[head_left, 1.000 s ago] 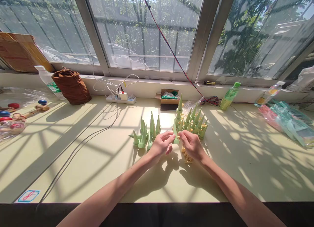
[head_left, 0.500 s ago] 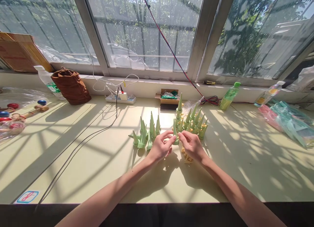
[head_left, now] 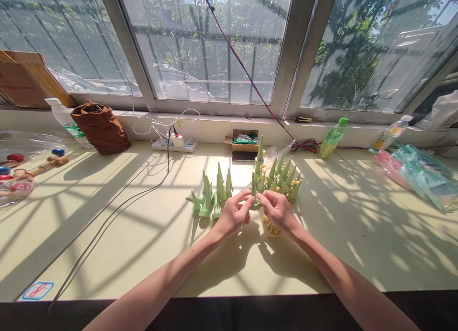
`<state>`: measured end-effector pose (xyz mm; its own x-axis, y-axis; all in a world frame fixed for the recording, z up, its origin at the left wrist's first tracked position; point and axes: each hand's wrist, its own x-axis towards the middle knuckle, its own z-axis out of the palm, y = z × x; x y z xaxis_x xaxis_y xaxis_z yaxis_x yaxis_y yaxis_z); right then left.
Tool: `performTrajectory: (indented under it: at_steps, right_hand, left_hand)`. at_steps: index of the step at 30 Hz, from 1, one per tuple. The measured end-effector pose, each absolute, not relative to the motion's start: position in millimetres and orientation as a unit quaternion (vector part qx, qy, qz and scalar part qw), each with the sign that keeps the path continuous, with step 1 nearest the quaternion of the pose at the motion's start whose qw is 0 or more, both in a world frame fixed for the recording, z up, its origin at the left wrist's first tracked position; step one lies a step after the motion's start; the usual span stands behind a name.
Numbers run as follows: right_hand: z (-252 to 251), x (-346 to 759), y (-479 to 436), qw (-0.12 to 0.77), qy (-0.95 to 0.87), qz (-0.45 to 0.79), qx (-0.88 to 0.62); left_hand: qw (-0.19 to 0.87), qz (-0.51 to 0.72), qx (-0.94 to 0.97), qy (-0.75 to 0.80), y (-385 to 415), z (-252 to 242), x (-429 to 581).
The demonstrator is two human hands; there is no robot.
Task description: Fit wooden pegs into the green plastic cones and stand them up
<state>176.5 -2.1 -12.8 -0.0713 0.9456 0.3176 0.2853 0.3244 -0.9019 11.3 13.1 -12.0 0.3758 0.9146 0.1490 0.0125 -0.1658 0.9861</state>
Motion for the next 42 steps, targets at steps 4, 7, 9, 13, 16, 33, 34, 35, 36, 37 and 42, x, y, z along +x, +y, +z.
performTrajectory:
  at_steps: [4,7,9,13,16,33,34,35,36,37,42]
  right_hand:
    - [-3.5,174.6,-7.0,0.475,-0.686,0.283,-0.472]
    - [0.3,173.9,-10.3,0.454,-0.716,0.241,-0.473]
    - [-0.2,173.9,-11.4,0.444,-0.728,0.229,-0.469]
    - [-4.3,173.9,-11.5,0.440,-0.743,0.207,-0.460]
    - [-5.9,173.6,-11.3,0.432,-0.751,0.200,-0.458]
    - [-7.8,176.6,-8.0,0.392,-0.795,0.178,-0.427]
    - [-8.0,176.6,-7.8,0.390,-0.795,0.180,-0.428]
    - [-8.2,176.6,-7.7,0.389,-0.795,0.182,-0.429]
    - [-8.4,176.6,-7.5,0.387,-0.795,0.182,-0.429]
    - [-8.6,176.6,-7.3,0.386,-0.796,0.181,-0.429]
    - [-8.8,177.1,-6.2,0.384,-0.804,0.172,-0.420]
  left_hand:
    - [0.608,0.376,0.611,0.341,15.3,-9.4,11.3]
    - [0.638,0.360,0.600,0.322,15.2,-7.6,11.0]
    - [0.646,0.355,0.598,0.315,15.0,-7.8,10.8]
    - [0.656,0.339,0.598,0.310,14.6,-9.5,10.0]
    - [0.662,0.332,0.596,0.312,14.4,-10.8,9.2]
    - [0.646,0.309,0.618,0.324,17.1,-17.6,8.5]
    - [0.646,0.308,0.618,0.326,17.3,-18.0,8.6]
    - [0.646,0.306,0.618,0.328,17.6,-18.5,8.7]
    - [0.645,0.306,0.617,0.330,17.8,-18.9,8.7]
    - [0.645,0.307,0.617,0.330,18.0,-19.2,8.6]
    - [0.647,0.306,0.617,0.326,18.3,-18.3,7.9]
